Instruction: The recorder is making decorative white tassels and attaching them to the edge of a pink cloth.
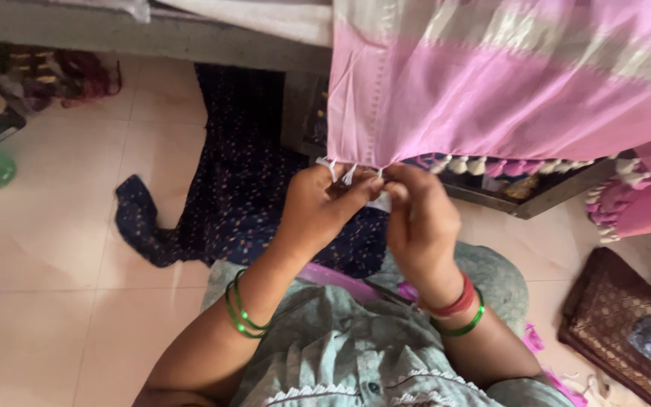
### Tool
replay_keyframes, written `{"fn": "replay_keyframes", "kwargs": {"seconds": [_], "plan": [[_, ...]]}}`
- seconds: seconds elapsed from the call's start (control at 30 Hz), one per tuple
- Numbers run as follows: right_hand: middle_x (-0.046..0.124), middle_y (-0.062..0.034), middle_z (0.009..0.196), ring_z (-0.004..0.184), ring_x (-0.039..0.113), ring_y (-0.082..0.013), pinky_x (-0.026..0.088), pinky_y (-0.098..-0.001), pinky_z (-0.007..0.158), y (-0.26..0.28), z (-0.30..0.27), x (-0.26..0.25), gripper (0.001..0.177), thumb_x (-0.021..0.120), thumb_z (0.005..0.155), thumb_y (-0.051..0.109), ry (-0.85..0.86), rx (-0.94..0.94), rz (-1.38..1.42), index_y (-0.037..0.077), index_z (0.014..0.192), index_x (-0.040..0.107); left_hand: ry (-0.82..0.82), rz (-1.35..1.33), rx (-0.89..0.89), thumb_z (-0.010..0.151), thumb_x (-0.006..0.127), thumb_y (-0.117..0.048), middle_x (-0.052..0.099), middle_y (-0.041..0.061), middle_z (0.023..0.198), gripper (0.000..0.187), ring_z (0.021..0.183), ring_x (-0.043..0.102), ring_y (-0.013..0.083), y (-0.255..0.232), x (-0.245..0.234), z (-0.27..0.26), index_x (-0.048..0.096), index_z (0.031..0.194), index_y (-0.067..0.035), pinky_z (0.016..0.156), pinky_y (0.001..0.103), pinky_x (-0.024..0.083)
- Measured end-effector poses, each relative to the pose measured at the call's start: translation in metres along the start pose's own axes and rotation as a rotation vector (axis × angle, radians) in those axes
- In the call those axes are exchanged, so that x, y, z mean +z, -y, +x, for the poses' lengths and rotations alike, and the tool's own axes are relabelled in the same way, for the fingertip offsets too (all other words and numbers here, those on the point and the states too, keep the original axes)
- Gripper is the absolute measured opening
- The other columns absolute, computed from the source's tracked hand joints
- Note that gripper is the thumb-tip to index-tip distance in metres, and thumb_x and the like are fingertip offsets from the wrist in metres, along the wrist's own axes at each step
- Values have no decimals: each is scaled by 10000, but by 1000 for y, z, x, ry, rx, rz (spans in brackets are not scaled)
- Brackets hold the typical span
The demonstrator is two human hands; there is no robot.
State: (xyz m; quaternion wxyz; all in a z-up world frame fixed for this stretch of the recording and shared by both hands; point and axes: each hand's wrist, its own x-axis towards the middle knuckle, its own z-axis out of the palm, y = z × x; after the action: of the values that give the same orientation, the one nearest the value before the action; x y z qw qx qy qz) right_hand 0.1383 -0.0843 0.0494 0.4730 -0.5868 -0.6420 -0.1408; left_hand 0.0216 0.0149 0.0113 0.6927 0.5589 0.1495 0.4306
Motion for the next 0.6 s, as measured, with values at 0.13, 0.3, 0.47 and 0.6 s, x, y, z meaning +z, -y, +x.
{"fn": "replay_keyframes", "kwargs": {"seconds": [0.13, 0.3, 0.47, 0.6], "plan": [[659, -168, 1099, 954, 692, -315, 555, -375, 792, 16, 12, -8, 337, 587, 923, -149, 93, -8, -8, 11, 1218, 617, -47, 239, 38, 892, 753, -99, 741, -11, 787, 93, 693, 616, 8, -7, 3, -1, 757, 934, -16, 597, 203, 493], [575, -207, 1070, 962, 646, -289, 539, -367, 807, 22, 11, -11, 292, 609, 882, -156, -28, 18, -73, 28, 1107, 637, -87, 318, 43, 886, 781, -161, 662, -43, 678, 133, 629, 525, 3, -7, 5, 6, 761, 863, -31, 536, 211, 432], [622, -144, 1117, 1116, 639, -286, 523, -377, 962, 14, 17, -23, 303, 567, 960, -182, -133, -66, 28, 40, 1165, 552, -25, 332, 158, 863, 796, -171, 685, 4, 827, 196, 763, 591, 43, -22, 12, 5, 738, 975, -21, 673, 245, 505], [627, -163, 1284, 1177, 639, -203, 546, -314, 1007, 6, 16, -28, 312, 543, 1056, -160, -69, 15, 424, -17, 1318, 451, 124, -215, 21, 891, 718, -216, 701, -18, 1081, 388, 1000, 643, 59, -41, 16, 12, 615, 1253, -118, 899, 259, 532]]}}
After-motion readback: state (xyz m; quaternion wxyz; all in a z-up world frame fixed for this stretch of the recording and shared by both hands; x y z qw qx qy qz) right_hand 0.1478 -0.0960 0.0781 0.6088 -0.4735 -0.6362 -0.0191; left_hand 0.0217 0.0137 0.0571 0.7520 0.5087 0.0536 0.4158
